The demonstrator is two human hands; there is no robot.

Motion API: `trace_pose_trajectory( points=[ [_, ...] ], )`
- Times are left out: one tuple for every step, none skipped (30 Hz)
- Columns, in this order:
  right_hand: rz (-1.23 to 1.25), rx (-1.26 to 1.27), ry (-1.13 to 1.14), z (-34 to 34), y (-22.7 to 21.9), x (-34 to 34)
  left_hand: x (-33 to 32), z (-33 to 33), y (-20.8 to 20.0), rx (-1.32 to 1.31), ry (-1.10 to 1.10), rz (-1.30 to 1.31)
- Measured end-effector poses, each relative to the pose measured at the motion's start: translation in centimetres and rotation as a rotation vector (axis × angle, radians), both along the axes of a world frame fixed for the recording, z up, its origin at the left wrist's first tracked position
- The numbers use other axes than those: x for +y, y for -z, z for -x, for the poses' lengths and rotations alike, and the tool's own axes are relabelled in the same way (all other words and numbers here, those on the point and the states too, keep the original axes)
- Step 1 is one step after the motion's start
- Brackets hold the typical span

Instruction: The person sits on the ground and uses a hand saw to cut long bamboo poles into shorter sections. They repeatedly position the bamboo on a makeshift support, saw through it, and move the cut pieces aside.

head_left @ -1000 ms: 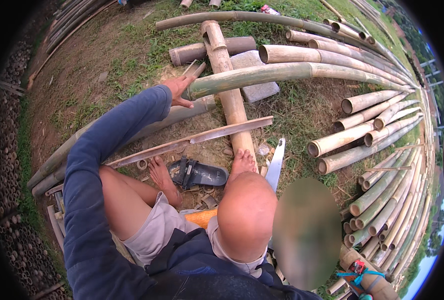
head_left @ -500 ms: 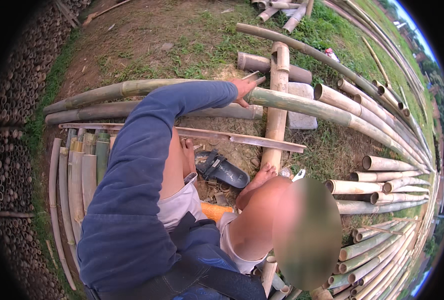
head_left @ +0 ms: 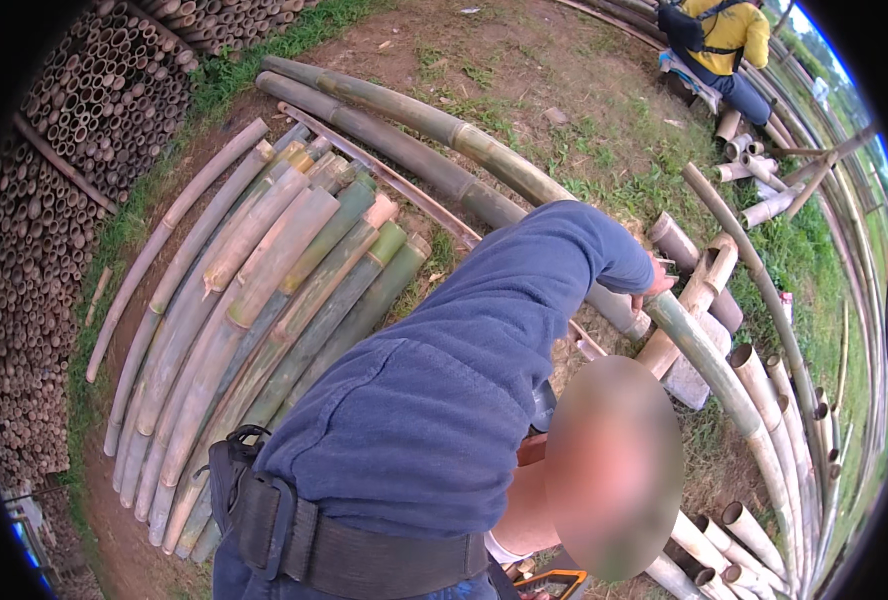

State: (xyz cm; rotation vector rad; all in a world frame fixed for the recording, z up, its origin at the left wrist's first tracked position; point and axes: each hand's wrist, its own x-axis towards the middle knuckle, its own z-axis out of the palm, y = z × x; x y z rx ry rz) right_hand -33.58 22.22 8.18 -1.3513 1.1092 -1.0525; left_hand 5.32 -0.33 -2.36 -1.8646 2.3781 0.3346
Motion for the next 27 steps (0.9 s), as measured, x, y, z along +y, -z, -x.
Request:
trace_pose_trajectory(
  points=[
    [-0.003,-0.01,0.004,0.1,0.0,0.0,0.0,0.1,0.1,0.008,0.002,0.001],
    [-0.014,-0.028,0.004,0.2,0.0,0.2,-0.1,0.2,0.2,0.008,-0.007,0.019],
    [-0.013,-0.043,0.017,0.2,-0.1,0.2,-0.2,0.3,0.2,-0.01,-0.024,0.016],
    [-0.019,-0.055,0.025,0.2,-0.1,0.4,-0.3,0.4,0.3,-0.019,-0.039,-0.006],
    [-0.021,-0.065,0.033,0.2,-0.1,0.4,-0.4,0.6,0.3,0.008,-0.016,-0.001],
    [-0.026,-0.079,0.04,0.2,-0.2,0.6,-0.4,0.7,0.4,0.014,-0.01,-0.001],
    [-0.031,-0.085,0.047,0.2,-0.2,0.7,-0.6,0.7,0.3,0.015,-0.007,-0.012],
    [-0.035,-0.1,0.054,0.2,-0.3,0.9,-0.7,0.8,0.4,0.009,-0.003,-0.013],
    [-0.046,-0.112,0.058,0.4,-0.4,1.0,-0.7,0.8,0.4,0.012,-0.002,-0.014],
    [-0.052,-0.125,0.058,0.5,-0.4,1.3,-0.7,0.8,0.6,0.013,-0.007,-0.018],
    [-0.058,-0.139,0.06,0.8,-0.5,1.5,-0.8,0.7,0.7,0.016,-0.016,-0.022],
    [-0.066,-0.154,0.054,1.0,-0.4,1.7,-0.7,0.6,0.9,0.018,-0.013,-0.018],
    [-0.07,-0.174,0.056,1.2,-0.3,1.9,-0.6,0.5,1.0,0.022,-0.015,-0.013],
    [-0.083,-0.19,0.052,1.2,0.0,1.9,-0.4,0.2,1.0,0.022,-0.028,0.009],
    [-0.102,-0.214,0.035,1.1,0.4,1.9,-0.4,0.1,0.8,0.058,-0.043,-0.003],
    [-0.112,-0.228,0.032,0.7,0.9,1.6,0.0,-0.3,0.8,0.13,-0.03,0.041],
    [-0.114,-0.251,0.037,0.1,1.6,1.3,-0.2,-0.4,0.2,0.135,-0.022,-0.019],
    [-0.09,-0.21,-0.017,-0.5,2.3,0.6,-0.1,-0.4,-0.5,0.123,0.007,-0.024],
    [-0.084,-0.25,-0.018,-1.2,3.3,0.1,-0.1,-0.2,-1.5,0.058,0.026,-0.012],
    [-0.04,-0.127,-0.021,-1.7,3.9,-0.6,-0.3,0.2,-2.8,-0.122,0.042,-0.049],
    [-0.065,-0.128,0.03,-2.4,4.6,-1.1,-0.7,0.5,-4.5,-0.206,0.099,-0.079],
    [-0.014,-0.092,0.012,-2.9,5.1,-1.6,-0.8,0.8,-5.9,-0.292,0.148,-0.108],
    [0.003,-0.067,-0.017,-3.4,5.5,-2.0,-0.9,1.3,-7.1,-0.327,0.191,-0.173],
    [-0.017,-0.01,-0.006,-3.7,5.8,-2.3,-1.1,1.7,-8.1,-0.364,0.228,-0.226],
    [-0.087,0.06,0.006,-4.1,5.9,-2.5,-1.5,2.0,-8.9,-0.4,0.261,-0.281],
    [0.083,0.184,0.013,-4.5,5.9,-2.7,-1.5,2.4,-9.1,-0.454,0.319,-0.279],
    [0.015,0.101,0.003,-4.8,5.8,-2.8,-2.2,2.9,-9.5,-0.442,0.283,-0.312]
  ],
)
